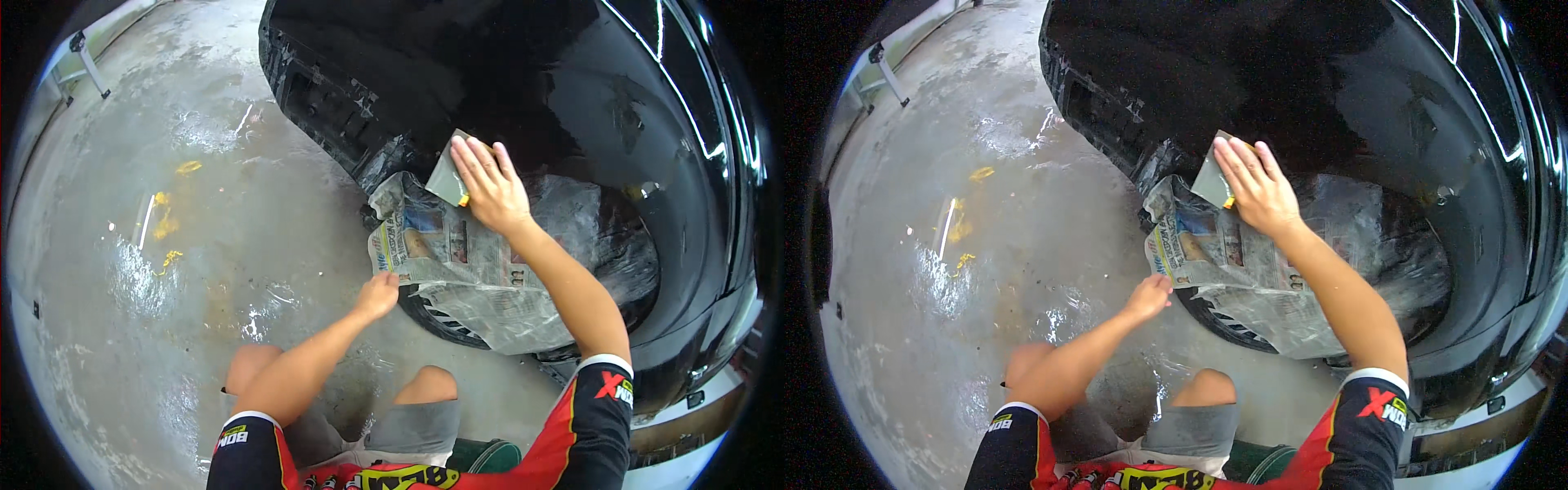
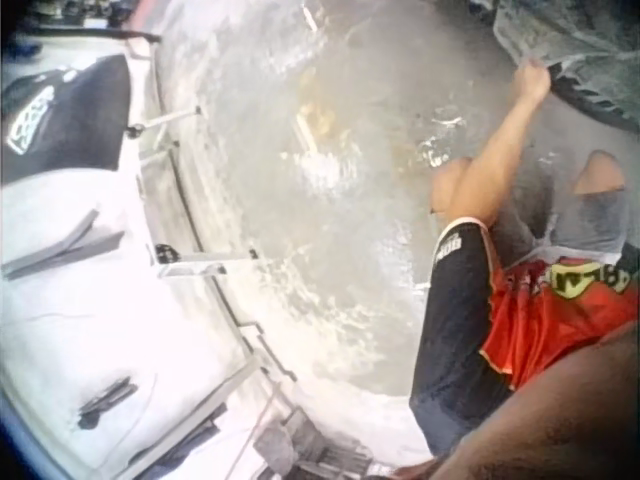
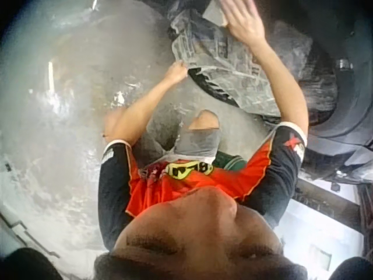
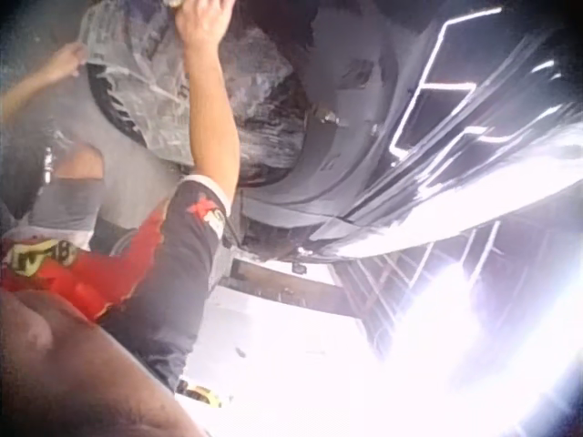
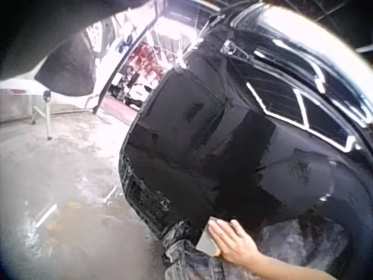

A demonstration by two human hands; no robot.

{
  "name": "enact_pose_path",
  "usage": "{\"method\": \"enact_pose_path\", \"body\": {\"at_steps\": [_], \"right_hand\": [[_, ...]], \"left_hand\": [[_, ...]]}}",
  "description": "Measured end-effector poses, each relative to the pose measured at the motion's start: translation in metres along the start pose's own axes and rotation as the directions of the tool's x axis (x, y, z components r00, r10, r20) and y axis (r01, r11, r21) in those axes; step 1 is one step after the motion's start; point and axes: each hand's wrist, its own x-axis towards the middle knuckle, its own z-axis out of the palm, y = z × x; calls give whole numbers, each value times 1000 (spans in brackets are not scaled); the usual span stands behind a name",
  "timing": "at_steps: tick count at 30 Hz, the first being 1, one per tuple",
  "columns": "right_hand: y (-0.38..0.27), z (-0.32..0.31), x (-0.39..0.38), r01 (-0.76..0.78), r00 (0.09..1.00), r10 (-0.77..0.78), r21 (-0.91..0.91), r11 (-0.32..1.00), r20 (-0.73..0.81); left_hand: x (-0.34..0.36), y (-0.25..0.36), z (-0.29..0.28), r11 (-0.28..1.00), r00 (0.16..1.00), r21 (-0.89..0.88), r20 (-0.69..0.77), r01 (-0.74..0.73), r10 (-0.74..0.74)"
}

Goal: The recorder is wet sanding the rear panel of a black vehicle using a sanding block and water from a bucket.

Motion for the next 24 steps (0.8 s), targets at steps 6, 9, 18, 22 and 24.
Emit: {"method": "enact_pose_path", "body": {"at_steps": [6, 9, 18, 22, 24], "right_hand": [[7, -9, -29, 80, 997, -79, -59, 995, 26], [-6, -1, -8, 88, 996, -88, -6, 996, 20], [-17, -4, -9, -21, 1000, 20, 110, 994, 13], [-26, 5, 86, -23, 994, 34, 109, 994, -100], [-30, 5, 111, 19, 981, 11, 150, 989, -194]], "left_hand": [[-18, 24, -26, 999, 999, 49, -52, 11, -9], [-13, 25, -21, 990, 988, -114, -140, -86, 70], [-30, 43, -40, 997, 997, 18, 27, 73, -73], [-10, 25, -8, 992, 997, 112, 44, 58, -64], [12, -38, 4, 992, 994, 68, 29, 104, -106]]}}
